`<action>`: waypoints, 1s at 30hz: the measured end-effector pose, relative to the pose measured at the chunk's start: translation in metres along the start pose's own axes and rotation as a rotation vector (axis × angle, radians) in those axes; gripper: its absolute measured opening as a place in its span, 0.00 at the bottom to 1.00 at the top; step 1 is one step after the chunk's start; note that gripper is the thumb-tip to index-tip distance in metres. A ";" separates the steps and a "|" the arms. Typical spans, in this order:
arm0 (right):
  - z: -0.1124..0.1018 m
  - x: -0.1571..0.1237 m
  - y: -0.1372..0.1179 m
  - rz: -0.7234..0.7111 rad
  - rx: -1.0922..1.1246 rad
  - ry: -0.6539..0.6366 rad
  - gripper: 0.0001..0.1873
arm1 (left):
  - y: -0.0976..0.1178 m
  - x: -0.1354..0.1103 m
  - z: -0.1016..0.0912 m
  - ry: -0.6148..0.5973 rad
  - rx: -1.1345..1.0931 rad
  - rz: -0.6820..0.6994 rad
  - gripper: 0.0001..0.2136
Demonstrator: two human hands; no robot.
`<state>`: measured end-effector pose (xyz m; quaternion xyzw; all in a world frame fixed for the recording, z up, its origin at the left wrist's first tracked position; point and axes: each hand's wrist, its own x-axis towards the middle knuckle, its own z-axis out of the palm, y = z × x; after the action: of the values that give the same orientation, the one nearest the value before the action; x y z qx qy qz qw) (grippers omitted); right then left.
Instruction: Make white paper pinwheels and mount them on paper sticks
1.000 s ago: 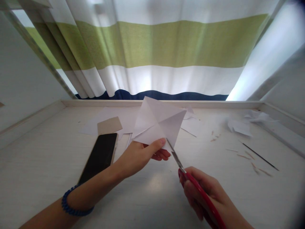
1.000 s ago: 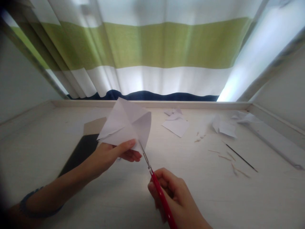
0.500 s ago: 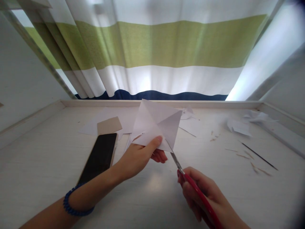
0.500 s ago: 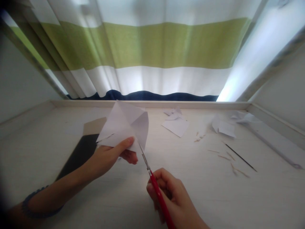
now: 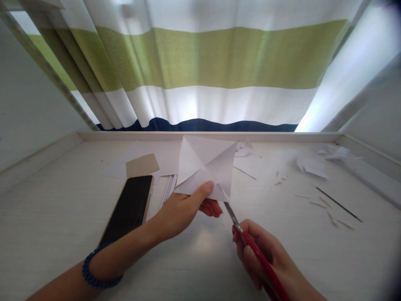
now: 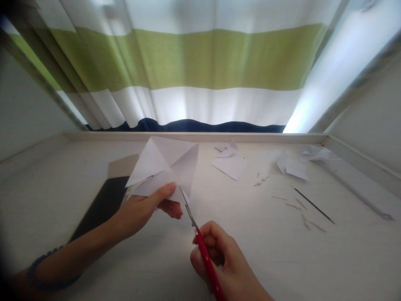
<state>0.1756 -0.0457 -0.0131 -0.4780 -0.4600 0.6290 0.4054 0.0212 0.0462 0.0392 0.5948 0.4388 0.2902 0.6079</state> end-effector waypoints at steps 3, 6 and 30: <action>0.000 0.000 -0.002 -0.004 -0.005 -0.011 0.20 | 0.000 0.000 0.000 -0.009 -0.025 -0.007 0.16; -0.001 -0.001 -0.004 -0.004 -0.017 -0.003 0.21 | 0.000 0.000 -0.001 -0.004 -0.056 0.001 0.16; -0.003 -0.003 -0.010 -0.060 -0.027 -0.060 0.20 | 0.008 -0.003 0.000 -0.042 0.011 -0.073 0.16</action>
<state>0.1797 -0.0450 -0.0029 -0.4503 -0.4944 0.6242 0.4038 0.0210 0.0445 0.0475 0.5877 0.4490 0.2527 0.6238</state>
